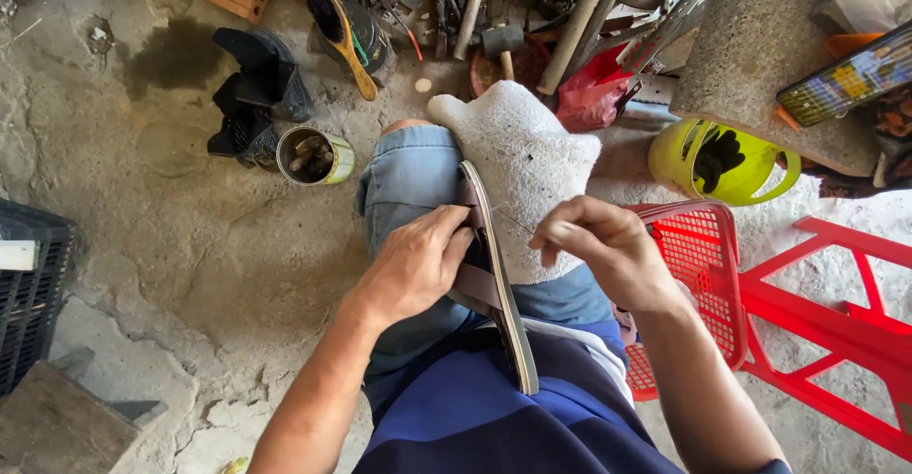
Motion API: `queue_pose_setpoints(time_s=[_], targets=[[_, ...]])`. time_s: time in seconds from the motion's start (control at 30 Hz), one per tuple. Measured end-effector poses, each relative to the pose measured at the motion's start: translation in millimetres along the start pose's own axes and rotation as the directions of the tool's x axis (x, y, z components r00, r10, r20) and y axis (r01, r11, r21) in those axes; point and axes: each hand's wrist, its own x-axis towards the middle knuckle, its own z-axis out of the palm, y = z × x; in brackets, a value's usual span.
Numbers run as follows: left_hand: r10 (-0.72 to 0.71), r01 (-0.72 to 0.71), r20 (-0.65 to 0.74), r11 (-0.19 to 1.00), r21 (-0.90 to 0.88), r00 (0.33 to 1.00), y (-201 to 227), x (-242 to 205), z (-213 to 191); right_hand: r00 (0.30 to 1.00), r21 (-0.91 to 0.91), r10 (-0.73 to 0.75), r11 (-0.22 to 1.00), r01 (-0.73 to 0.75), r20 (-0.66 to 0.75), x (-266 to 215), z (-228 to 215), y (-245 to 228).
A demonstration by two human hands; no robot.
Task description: The person sits on the floor and sews a brown leather sandal using a needle and thread. They repeatedly push the needle through the sole and upper, pull the thread tight, and adjust the shoe's position on their lap.
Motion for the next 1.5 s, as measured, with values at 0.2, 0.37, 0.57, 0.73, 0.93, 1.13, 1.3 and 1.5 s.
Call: queue_pose_setpoints(time_s=[0.2,0.37,0.57,0.73,0.93,1.13,1.3,1.5], targets=[[0.052,-0.053,0.039,0.997,0.050,0.998,-10.6,8.3,0.8,0.991,-0.681,0.086,0.720,-0.133,-0.103,23.6,13.3,-3.4],[0.061,-0.065,0.030,0.977,0.205,0.998,-20.6,8.6,9.2,0.991,-0.710,0.135,0.699,-0.087,0.012,28.4,24.4,-27.4],[0.090,-0.045,-0.096,0.919,0.391,0.991,-24.7,-1.0,22.5,0.996,-0.655,0.082,0.754,-0.043,0.029,27.4,20.2,-34.5],[0.087,0.048,-0.247,0.869,0.493,0.965,-26.7,-12.4,24.1,0.998,-0.650,-0.027,0.758,0.054,0.051,31.8,19.8,-23.7],[-0.009,0.188,-0.345,0.852,0.488,0.938,-21.3,-15.4,24.2,0.917,-0.700,-0.128,0.610,0.373,0.377,47.2,22.9,-57.2],[-0.064,0.129,-0.165,0.898,0.420,0.984,-12.2,-2.6,15.1,0.679,-0.713,0.220,0.219,0.666,0.701,91.7,19.4,-50.3],[-0.056,0.118,-0.166,0.914,0.389,0.984,-13.8,-3.3,17.1,0.494,-0.545,0.270,0.163,0.822,0.826,118.9,16.4,-37.2],[-0.299,0.408,-0.302,0.812,0.418,0.905,-31.3,-34.9,-5.0,0.519,-0.594,0.344,0.162,0.788,0.782,117.7,2.2,-18.4]])
